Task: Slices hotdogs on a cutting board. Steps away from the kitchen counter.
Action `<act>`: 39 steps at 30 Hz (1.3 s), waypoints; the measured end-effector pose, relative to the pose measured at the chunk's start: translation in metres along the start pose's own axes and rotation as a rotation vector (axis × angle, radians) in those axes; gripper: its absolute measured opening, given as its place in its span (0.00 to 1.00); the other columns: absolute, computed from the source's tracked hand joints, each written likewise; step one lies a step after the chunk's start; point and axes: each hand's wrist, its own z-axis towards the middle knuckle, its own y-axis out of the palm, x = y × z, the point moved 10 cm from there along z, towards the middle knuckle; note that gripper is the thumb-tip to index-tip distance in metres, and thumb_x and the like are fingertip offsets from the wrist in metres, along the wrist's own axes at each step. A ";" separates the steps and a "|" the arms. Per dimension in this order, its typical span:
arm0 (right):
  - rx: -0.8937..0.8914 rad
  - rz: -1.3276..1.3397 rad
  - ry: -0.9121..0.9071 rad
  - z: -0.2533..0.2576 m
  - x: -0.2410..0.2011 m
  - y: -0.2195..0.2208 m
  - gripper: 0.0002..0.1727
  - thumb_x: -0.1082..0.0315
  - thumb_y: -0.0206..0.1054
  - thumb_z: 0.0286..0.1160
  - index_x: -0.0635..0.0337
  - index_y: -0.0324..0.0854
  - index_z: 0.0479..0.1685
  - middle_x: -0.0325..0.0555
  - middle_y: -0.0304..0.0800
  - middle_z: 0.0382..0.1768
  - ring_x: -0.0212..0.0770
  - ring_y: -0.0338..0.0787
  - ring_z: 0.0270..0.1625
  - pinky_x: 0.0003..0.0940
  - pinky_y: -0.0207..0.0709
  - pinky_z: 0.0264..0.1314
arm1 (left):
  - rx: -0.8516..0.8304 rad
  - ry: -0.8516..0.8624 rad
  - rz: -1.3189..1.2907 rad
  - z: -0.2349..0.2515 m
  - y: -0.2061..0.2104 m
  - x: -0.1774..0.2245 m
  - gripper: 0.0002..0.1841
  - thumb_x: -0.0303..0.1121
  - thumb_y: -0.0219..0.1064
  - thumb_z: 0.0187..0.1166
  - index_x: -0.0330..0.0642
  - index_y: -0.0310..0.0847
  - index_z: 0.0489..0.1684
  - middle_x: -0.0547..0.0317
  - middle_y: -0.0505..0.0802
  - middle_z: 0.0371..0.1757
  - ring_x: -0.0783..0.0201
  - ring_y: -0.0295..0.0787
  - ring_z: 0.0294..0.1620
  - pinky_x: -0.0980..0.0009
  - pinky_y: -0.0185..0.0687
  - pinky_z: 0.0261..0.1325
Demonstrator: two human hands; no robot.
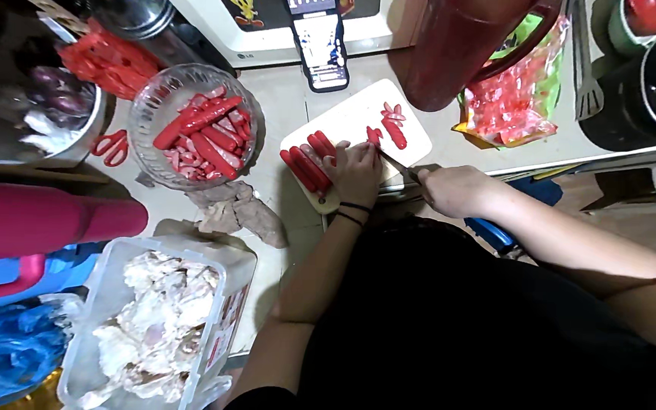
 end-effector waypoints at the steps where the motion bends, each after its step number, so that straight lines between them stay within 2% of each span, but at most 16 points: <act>1: -0.007 -0.004 -0.003 -0.004 0.002 0.000 0.15 0.59 0.53 0.92 0.60 0.75 0.60 0.57 0.89 0.43 0.60 0.92 0.53 0.61 0.81 0.52 | -0.002 0.001 -0.022 0.000 -0.002 0.000 0.12 0.40 0.66 0.82 0.56 0.96 0.52 0.66 0.96 0.59 0.49 0.85 0.70 0.35 0.61 0.74; 3: 0.023 0.001 -0.028 -0.012 0.002 -0.006 0.15 0.59 0.52 0.93 0.60 0.76 0.57 0.56 0.88 0.40 0.60 0.92 0.50 0.60 0.81 0.49 | -0.024 0.016 -0.070 -0.002 -0.004 0.000 0.12 0.38 0.66 0.82 0.54 0.96 0.52 0.65 0.96 0.60 0.47 0.85 0.70 0.35 0.62 0.74; 5: 0.055 -0.003 -0.045 -0.014 -0.001 -0.012 0.14 0.59 0.52 0.93 0.60 0.76 0.57 0.56 0.88 0.40 0.60 0.92 0.49 0.59 0.81 0.47 | -0.062 0.038 -0.080 -0.005 -0.003 0.002 0.13 0.36 0.64 0.83 0.52 0.95 0.56 0.62 0.95 0.63 0.45 0.83 0.72 0.35 0.62 0.72; 9: 0.027 -0.022 -0.040 -0.007 -0.007 -0.015 0.14 0.60 0.52 0.92 0.60 0.75 0.60 0.57 0.88 0.43 0.61 0.91 0.52 0.60 0.81 0.50 | -0.118 0.063 -0.039 -0.010 0.000 0.002 0.16 0.34 0.61 0.83 0.52 0.93 0.61 0.63 0.93 0.67 0.45 0.82 0.74 0.35 0.62 0.71; 16: 0.048 -0.006 -0.035 0.012 -0.015 -0.019 0.14 0.64 0.55 0.90 0.61 0.75 0.63 0.59 0.89 0.47 0.63 0.91 0.55 0.64 0.80 0.50 | -0.120 0.069 -0.046 -0.012 0.000 0.002 0.17 0.33 0.61 0.82 0.52 0.93 0.61 0.63 0.93 0.67 0.46 0.82 0.74 0.37 0.61 0.72; 18: 0.073 0.034 -0.038 0.021 -0.017 -0.021 0.12 0.65 0.57 0.88 0.60 0.76 0.61 0.59 0.89 0.49 0.63 0.90 0.56 0.64 0.80 0.51 | -0.150 0.089 -0.028 -0.015 0.003 0.004 0.19 0.35 0.60 0.81 0.51 0.90 0.66 0.61 0.92 0.70 0.45 0.81 0.75 0.36 0.61 0.71; 20: 0.082 0.045 -0.043 0.025 -0.017 -0.020 0.12 0.65 0.57 0.88 0.60 0.76 0.61 0.59 0.88 0.49 0.62 0.91 0.55 0.64 0.80 0.50 | -0.241 0.111 0.000 -0.019 0.006 0.009 0.24 0.40 0.62 0.78 0.48 0.85 0.74 0.58 0.87 0.77 0.42 0.75 0.80 0.32 0.59 0.74; 22: 0.070 0.027 -0.046 0.021 -0.015 -0.014 0.13 0.64 0.56 0.89 0.60 0.74 0.63 0.60 0.88 0.47 0.64 0.91 0.55 0.65 0.80 0.50 | -0.298 0.124 0.023 -0.022 0.007 0.011 0.26 0.40 0.62 0.80 0.47 0.80 0.78 0.56 0.83 0.81 0.40 0.72 0.83 0.30 0.57 0.75; 23: 0.066 0.022 -0.046 0.017 -0.012 -0.010 0.14 0.64 0.56 0.89 0.61 0.74 0.64 0.61 0.89 0.48 0.65 0.91 0.55 0.65 0.80 0.51 | -0.291 0.129 0.027 -0.021 0.006 0.010 0.26 0.39 0.62 0.80 0.47 0.80 0.79 0.56 0.84 0.80 0.40 0.73 0.82 0.31 0.58 0.74; 28: -0.019 -0.041 -0.020 -0.006 0.006 0.008 0.14 0.59 0.54 0.92 0.60 0.75 0.60 0.57 0.89 0.41 0.62 0.92 0.50 0.62 0.81 0.49 | -0.242 0.138 -0.010 -0.018 0.001 0.007 0.21 0.36 0.62 0.81 0.48 0.86 0.72 0.58 0.88 0.74 0.43 0.75 0.79 0.36 0.61 0.73; 32: 0.040 -0.051 -0.058 -0.015 0.002 -0.005 0.14 0.60 0.52 0.93 0.60 0.75 0.55 0.56 0.87 0.37 0.61 0.91 0.47 0.60 0.80 0.46 | -0.207 0.145 -0.046 -0.017 -0.001 0.006 0.19 0.37 0.65 0.79 0.48 0.89 0.67 0.57 0.91 0.70 0.42 0.77 0.78 0.34 0.59 0.74; 35: 0.051 -0.073 -0.072 -0.012 -0.005 -0.009 0.14 0.59 0.50 0.94 0.60 0.74 0.56 0.56 0.87 0.37 0.61 0.91 0.48 0.60 0.80 0.47 | -0.214 0.145 -0.051 -0.017 -0.004 0.007 0.20 0.35 0.65 0.78 0.47 0.89 0.67 0.56 0.92 0.69 0.40 0.77 0.77 0.32 0.58 0.74; 39: 0.034 -0.056 -0.037 -0.004 -0.006 -0.007 0.13 0.60 0.54 0.92 0.61 0.75 0.58 0.57 0.88 0.40 0.62 0.91 0.50 0.62 0.80 0.48 | -0.225 0.152 -0.029 -0.016 -0.004 0.009 0.20 0.36 0.64 0.79 0.48 0.89 0.68 0.57 0.91 0.69 0.42 0.77 0.77 0.34 0.58 0.74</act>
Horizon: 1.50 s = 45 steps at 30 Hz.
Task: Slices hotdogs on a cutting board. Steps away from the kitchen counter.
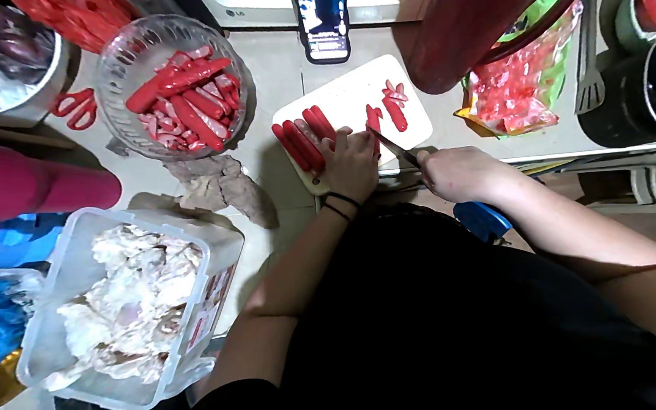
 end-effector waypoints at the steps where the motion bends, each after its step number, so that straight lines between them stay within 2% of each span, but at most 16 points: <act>1: -0.007 0.001 0.018 0.002 0.000 0.001 0.13 0.60 0.54 0.92 0.60 0.74 0.59 0.58 0.88 0.41 0.62 0.91 0.51 0.62 0.80 0.48 | -0.001 0.000 0.003 0.000 0.000 0.000 0.20 0.36 0.64 0.79 0.48 0.89 0.68 0.58 0.91 0.69 0.42 0.77 0.77 0.34 0.58 0.73; 7: 0.017 0.052 0.010 0.024 -0.006 0.003 0.14 0.63 0.54 0.91 0.61 0.73 0.65 0.61 0.88 0.47 0.65 0.91 0.55 0.65 0.80 0.51 | -0.001 -0.014 -0.019 0.000 0.002 -0.002 0.19 0.36 0.64 0.80 0.48 0.90 0.67 0.58 0.92 0.69 0.43 0.77 0.77 0.35 0.59 0.73; 15: -0.043 0.018 0.005 -0.006 0.004 0.023 0.14 0.59 0.53 0.93 0.60 0.74 0.60 0.57 0.89 0.41 0.61 0.92 0.51 0.61 0.81 0.49 | 0.049 -0.032 -0.042 -0.003 0.001 -0.005 0.17 0.35 0.62 0.81 0.51 0.92 0.62 0.60 0.93 0.66 0.43 0.79 0.75 0.35 0.58 0.74; 21: 0.006 0.009 -0.015 -0.015 0.002 0.009 0.14 0.58 0.52 0.93 0.60 0.74 0.57 0.56 0.87 0.37 0.61 0.92 0.48 0.59 0.81 0.47 | 0.071 -0.036 -0.044 -0.005 0.000 -0.005 0.16 0.35 0.63 0.80 0.50 0.93 0.60 0.60 0.94 0.64 0.44 0.80 0.74 0.35 0.58 0.74; 27: 0.000 0.018 0.000 -0.008 -0.005 0.009 0.13 0.59 0.54 0.92 0.60 0.74 0.57 0.56 0.88 0.39 0.60 0.92 0.49 0.60 0.81 0.48 | 0.043 -0.028 -0.026 -0.003 -0.002 -0.002 0.16 0.35 0.63 0.81 0.50 0.93 0.60 0.61 0.94 0.65 0.44 0.81 0.73 0.37 0.61 0.72; 33: 0.024 0.050 0.049 0.014 -0.016 0.011 0.13 0.64 0.54 0.90 0.62 0.72 0.63 0.60 0.88 0.45 0.64 0.92 0.53 0.62 0.81 0.48 | 0.015 -0.027 -0.014 -0.006 0.002 0.000 0.18 0.35 0.60 0.81 0.48 0.91 0.64 0.58 0.92 0.68 0.43 0.80 0.73 0.35 0.59 0.73; 37: 0.018 0.068 0.034 0.011 -0.015 0.015 0.14 0.62 0.54 0.91 0.62 0.72 0.63 0.60 0.89 0.44 0.64 0.92 0.53 0.62 0.81 0.50 | 0.030 -0.039 -0.006 -0.007 0.000 -0.001 0.17 0.34 0.60 0.82 0.51 0.92 0.62 0.60 0.93 0.65 0.43 0.81 0.71 0.36 0.60 0.72; 43: -0.057 0.030 0.028 -0.016 0.001 0.037 0.17 0.58 0.53 0.92 0.60 0.73 0.66 0.57 0.89 0.41 0.62 0.92 0.50 0.62 0.82 0.49 | 0.089 -0.043 -0.020 -0.008 -0.003 -0.002 0.14 0.35 0.61 0.82 0.52 0.95 0.53 0.60 0.96 0.57 0.45 0.85 0.66 0.38 0.61 0.71; 45: -0.047 0.036 0.025 -0.022 0.002 0.032 0.16 0.58 0.53 0.93 0.60 0.74 0.63 0.57 0.89 0.41 0.62 0.92 0.50 0.62 0.81 0.48 | 0.079 -0.052 -0.026 -0.008 -0.004 -0.002 0.14 0.34 0.61 0.82 0.50 0.95 0.52 0.59 0.96 0.56 0.45 0.85 0.66 0.37 0.61 0.73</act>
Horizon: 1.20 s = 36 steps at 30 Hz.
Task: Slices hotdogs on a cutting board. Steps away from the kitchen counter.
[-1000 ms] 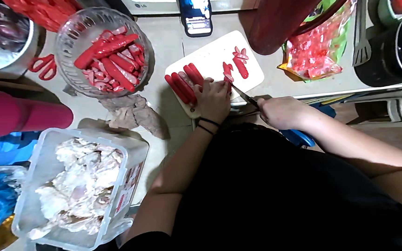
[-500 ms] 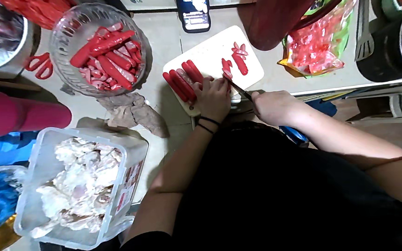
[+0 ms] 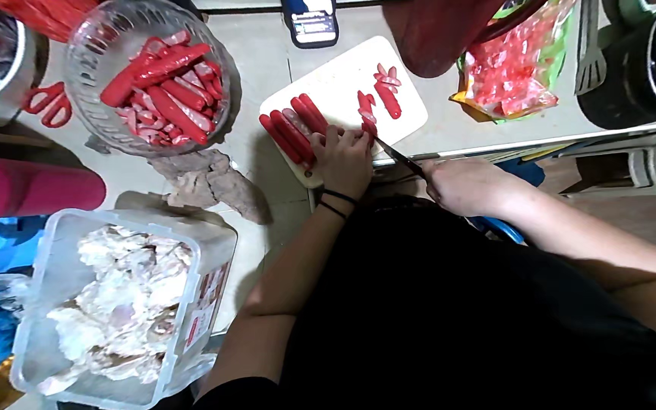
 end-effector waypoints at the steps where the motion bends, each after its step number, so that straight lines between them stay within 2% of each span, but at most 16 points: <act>1: 0.023 0.006 -0.007 -0.002 -0.001 -0.003 0.15 0.59 0.53 0.92 0.61 0.74 0.61 0.57 0.88 0.41 0.62 0.92 0.50 0.61 0.81 0.48 | 0.001 -0.002 -0.003 0.000 0.000 0.000 0.14 0.34 0.62 0.81 0.50 0.96 0.52 0.58 0.97 0.56 0.45 0.86 0.66 0.37 0.61 0.73; 3: 0.063 0.005 -0.025 -0.001 -0.005 -0.007 0.13 0.60 0.53 0.91 0.60 0.74 0.58 0.55 0.88 0.39 0.61 0.92 0.48 0.60 0.81 0.46 | 0.003 -0.003 -0.007 0.000 0.000 0.000 0.14 0.33 0.62 0.81 0.50 0.96 0.52 0.58 0.97 0.55 0.45 0.86 0.65 0.38 0.61 0.73; 6: 0.046 0.006 -0.027 0.005 -0.011 -0.007 0.14 0.60 0.53 0.92 0.60 0.74 0.59 0.56 0.88 0.40 0.61 0.92 0.50 0.61 0.81 0.48 | -0.003 -0.007 -0.004 0.001 -0.001 0.000 0.14 0.34 0.62 0.82 0.51 0.96 0.51 0.60 0.97 0.56 0.46 0.86 0.65 0.38 0.61 0.73; 11: 0.051 0.055 0.017 0.025 -0.016 -0.005 0.17 0.61 0.54 0.91 0.63 0.71 0.66 0.62 0.89 0.46 0.66 0.92 0.54 0.66 0.81 0.50 | -0.037 0.001 -0.007 0.001 0.000 0.003 0.14 0.34 0.62 0.80 0.49 0.95 0.52 0.57 0.96 0.59 0.44 0.85 0.66 0.36 0.61 0.73; 15: 0.058 0.050 -0.004 0.030 -0.019 -0.008 0.15 0.61 0.54 0.91 0.61 0.71 0.64 0.59 0.88 0.43 0.64 0.92 0.52 0.63 0.82 0.49 | -0.057 -0.018 0.008 -0.001 0.001 0.001 0.15 0.34 0.61 0.81 0.50 0.95 0.56 0.58 0.95 0.60 0.45 0.85 0.67 0.37 0.60 0.74; 17: 0.035 0.044 -0.012 0.022 -0.014 -0.002 0.16 0.60 0.54 0.91 0.62 0.72 0.65 0.60 0.89 0.44 0.64 0.92 0.52 0.64 0.81 0.50 | -0.022 -0.021 -0.009 -0.002 -0.001 0.000 0.14 0.33 0.62 0.81 0.50 0.96 0.53 0.57 0.96 0.57 0.45 0.86 0.66 0.37 0.60 0.74; 19: 0.023 0.032 -0.039 0.013 -0.008 0.005 0.15 0.59 0.56 0.91 0.62 0.74 0.62 0.58 0.89 0.42 0.63 0.92 0.49 0.64 0.81 0.50 | 0.007 -0.025 -0.024 -0.003 -0.003 0.000 0.13 0.33 0.63 0.80 0.51 0.97 0.49 0.58 0.97 0.54 0.45 0.87 0.64 0.38 0.61 0.74; 22: -0.007 -0.003 -0.032 -0.002 -0.002 0.003 0.14 0.59 0.54 0.92 0.59 0.74 0.60 0.54 0.88 0.38 0.60 0.92 0.47 0.60 0.81 0.46 | 0.016 -0.029 -0.033 -0.002 -0.005 -0.001 0.12 0.33 0.64 0.80 0.51 0.97 0.45 0.58 0.98 0.52 0.46 0.87 0.64 0.39 0.61 0.74; 24: 0.039 0.004 -0.023 -0.008 -0.003 -0.004 0.14 0.59 0.55 0.91 0.59 0.75 0.59 0.52 0.88 0.35 0.58 0.92 0.43 0.58 0.82 0.42 | 0.021 -0.024 -0.026 -0.001 -0.005 -0.001 0.11 0.33 0.65 0.80 0.50 0.97 0.43 0.58 0.98 0.52 0.46 0.87 0.63 0.39 0.61 0.73; 26: 0.058 0.022 -0.013 -0.010 -0.007 -0.006 0.15 0.59 0.57 0.90 0.59 0.76 0.62 0.53 0.89 0.35 0.59 0.92 0.43 0.59 0.82 0.43 | 0.022 -0.027 -0.011 0.000 -0.006 0.000 0.11 0.33 0.65 0.79 0.50 0.97 0.42 0.59 0.98 0.51 0.47 0.88 0.63 0.38 0.61 0.73; 28: 0.106 0.017 -0.030 -0.007 -0.010 -0.004 0.14 0.60 0.60 0.88 0.58 0.78 0.61 0.52 0.89 0.34 0.58 0.93 0.41 0.59 0.83 0.42 | 0.020 -0.022 -0.010 -0.003 -0.007 0.002 0.10 0.32 0.66 0.77 0.49 0.97 0.41 0.58 0.98 0.51 0.45 0.87 0.64 0.37 0.62 0.73; 31: 0.076 0.031 -0.041 0.001 -0.008 -0.003 0.15 0.59 0.57 0.89 0.58 0.77 0.62 0.54 0.90 0.39 0.59 0.92 0.47 0.62 0.83 0.48 | 0.022 0.001 -0.004 -0.004 -0.010 0.004 0.09 0.32 0.68 0.77 0.48 0.96 0.43 0.56 0.96 0.51 0.44 0.84 0.64 0.37 0.65 0.72; 34: -0.015 0.073 -0.025 0.007 -0.012 0.000 0.18 0.60 0.52 0.92 0.62 0.72 0.68 0.63 0.88 0.50 0.66 0.90 0.58 0.67 0.80 0.56 | 0.059 -0.010 -0.015 -0.003 -0.007 0.001 0.08 0.31 0.70 0.74 0.48 0.97 0.39 0.58 0.98 0.49 0.47 0.88 0.61 0.40 0.68 0.70; 36: -0.024 0.097 -0.032 0.018 -0.015 0.000 0.18 0.61 0.52 0.92 0.63 0.72 0.69 0.65 0.88 0.53 0.67 0.89 0.61 0.67 0.79 0.59 | 0.066 -0.003 -0.026 -0.004 -0.005 0.001 0.08 0.30 0.70 0.74 0.49 0.98 0.39 0.58 0.98 0.49 0.49 0.89 0.59 0.41 0.69 0.68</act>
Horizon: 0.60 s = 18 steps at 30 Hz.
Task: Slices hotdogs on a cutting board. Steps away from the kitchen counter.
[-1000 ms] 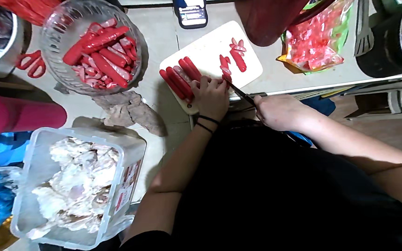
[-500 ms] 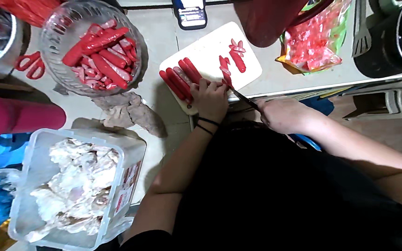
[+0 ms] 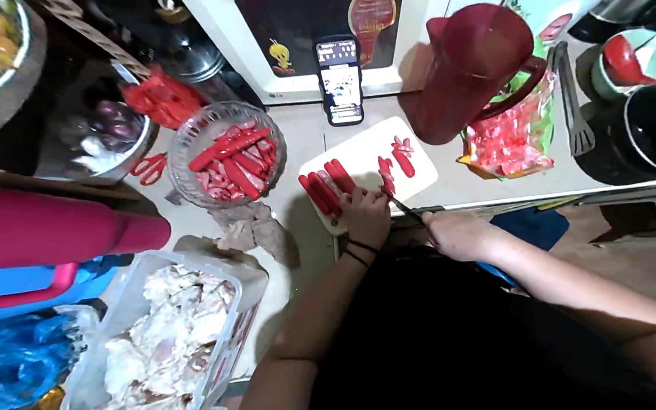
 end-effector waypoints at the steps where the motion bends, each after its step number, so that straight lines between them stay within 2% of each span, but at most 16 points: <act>1: 0.002 0.008 -0.006 0.006 -0.001 0.000 0.19 0.61 0.51 0.93 0.63 0.71 0.71 0.64 0.88 0.54 0.67 0.89 0.61 0.67 0.79 0.60 | -0.001 0.002 -0.004 -0.001 0.001 0.001 0.08 0.30 0.70 0.74 0.49 0.98 0.39 0.58 0.98 0.48 0.49 0.89 0.59 0.40 0.69 0.68; 4: 0.019 -0.008 -0.028 0.014 -0.001 -0.001 0.19 0.59 0.51 0.94 0.62 0.71 0.70 0.61 0.89 0.50 0.63 0.90 0.59 0.63 0.80 0.59 | -0.015 -0.027 -0.016 -0.003 0.000 0.000 0.09 0.30 0.70 0.76 0.48 0.98 0.43 0.57 0.98 0.50 0.47 0.89 0.60 0.38 0.66 0.71; 8: 0.050 -0.042 -0.034 0.004 0.008 0.002 0.17 0.59 0.52 0.93 0.61 0.74 0.66 0.59 0.89 0.46 0.62 0.91 0.55 0.63 0.81 0.55 | -0.017 -0.008 -0.011 -0.007 -0.001 0.000 0.08 0.31 0.70 0.77 0.48 0.97 0.43 0.57 0.97 0.51 0.46 0.88 0.61 0.38 0.66 0.71; 13: 0.218 -0.041 0.015 0.003 0.021 -0.009 0.15 0.61 0.60 0.88 0.61 0.77 0.62 0.56 0.91 0.38 0.61 0.94 0.46 0.61 0.84 0.46 | -0.036 -0.003 -0.024 -0.008 -0.004 0.003 0.07 0.32 0.70 0.77 0.46 0.96 0.41 0.56 0.97 0.50 0.44 0.86 0.63 0.37 0.64 0.72; 16: 0.191 -0.072 -0.014 -0.007 0.009 -0.008 0.14 0.61 0.58 0.89 0.59 0.76 0.61 0.53 0.90 0.36 0.59 0.93 0.44 0.59 0.84 0.44 | -0.051 0.063 -0.014 -0.011 -0.012 0.009 0.07 0.32 0.69 0.79 0.42 0.94 0.40 0.53 0.96 0.52 0.41 0.83 0.66 0.35 0.63 0.72; 18: 0.169 -0.098 -0.031 -0.010 0.005 -0.005 0.14 0.60 0.58 0.89 0.58 0.76 0.61 0.52 0.90 0.36 0.58 0.93 0.43 0.59 0.83 0.44 | -0.044 0.033 0.010 -0.009 -0.009 0.006 0.08 0.33 0.69 0.79 0.45 0.95 0.38 0.56 0.97 0.51 0.44 0.85 0.66 0.38 0.63 0.73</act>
